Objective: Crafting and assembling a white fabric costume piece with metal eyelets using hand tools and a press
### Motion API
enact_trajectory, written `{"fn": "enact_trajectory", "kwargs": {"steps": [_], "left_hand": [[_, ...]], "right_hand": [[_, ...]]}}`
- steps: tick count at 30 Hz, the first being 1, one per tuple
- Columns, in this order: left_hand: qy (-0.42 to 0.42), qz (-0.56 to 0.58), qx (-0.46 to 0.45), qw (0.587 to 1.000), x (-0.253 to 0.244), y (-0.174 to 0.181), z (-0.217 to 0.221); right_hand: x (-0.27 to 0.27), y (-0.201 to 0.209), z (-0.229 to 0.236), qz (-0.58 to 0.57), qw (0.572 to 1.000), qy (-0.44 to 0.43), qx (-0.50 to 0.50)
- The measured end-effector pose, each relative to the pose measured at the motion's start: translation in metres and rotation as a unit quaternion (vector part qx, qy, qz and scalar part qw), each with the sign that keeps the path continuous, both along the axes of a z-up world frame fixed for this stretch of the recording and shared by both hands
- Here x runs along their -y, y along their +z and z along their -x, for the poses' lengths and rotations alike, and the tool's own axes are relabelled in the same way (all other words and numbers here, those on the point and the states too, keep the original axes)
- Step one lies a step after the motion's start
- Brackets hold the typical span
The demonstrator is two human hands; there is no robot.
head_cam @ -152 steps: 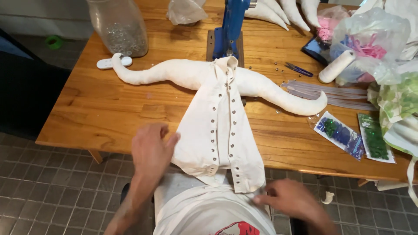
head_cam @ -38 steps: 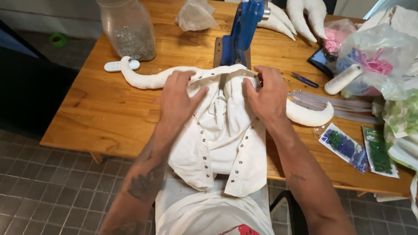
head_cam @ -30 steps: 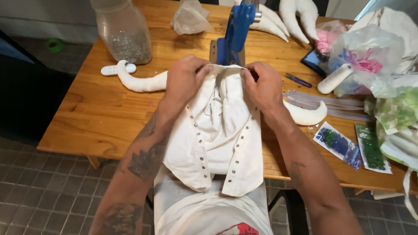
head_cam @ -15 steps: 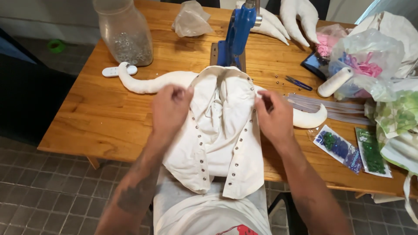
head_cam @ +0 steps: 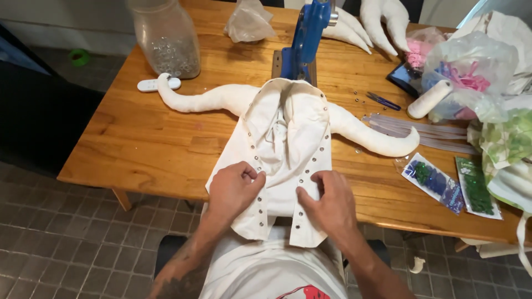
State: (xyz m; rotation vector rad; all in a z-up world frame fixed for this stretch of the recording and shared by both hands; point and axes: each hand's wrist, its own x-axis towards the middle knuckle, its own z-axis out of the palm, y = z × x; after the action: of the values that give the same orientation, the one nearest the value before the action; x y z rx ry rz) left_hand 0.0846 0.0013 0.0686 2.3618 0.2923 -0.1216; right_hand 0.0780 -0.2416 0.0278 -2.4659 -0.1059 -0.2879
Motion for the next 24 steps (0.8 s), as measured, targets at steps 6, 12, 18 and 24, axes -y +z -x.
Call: {"fn": "enact_trajectory", "kwargs": {"steps": [6,12,18,24], "left_hand": [[-0.037,0.026,-0.004,0.999,0.006,0.030,0.019],[-0.020,0.029,0.105,0.994,-0.005,-0.021,0.018],[0.028,0.216,0.149,0.965,-0.019,0.006,0.042],[-0.007,0.266,0.204,0.942,0.006,-0.007,0.050]], "right_hand": [[-0.009,0.032,0.014,0.102,0.990,0.022,-0.094],[-0.007,0.004,0.028,0.123,0.984,0.054,0.121],[0.000,0.010,0.029,0.073,0.993,0.050,0.073],[-0.007,0.019,0.039,-0.132,0.981,-0.034,0.139]]}}
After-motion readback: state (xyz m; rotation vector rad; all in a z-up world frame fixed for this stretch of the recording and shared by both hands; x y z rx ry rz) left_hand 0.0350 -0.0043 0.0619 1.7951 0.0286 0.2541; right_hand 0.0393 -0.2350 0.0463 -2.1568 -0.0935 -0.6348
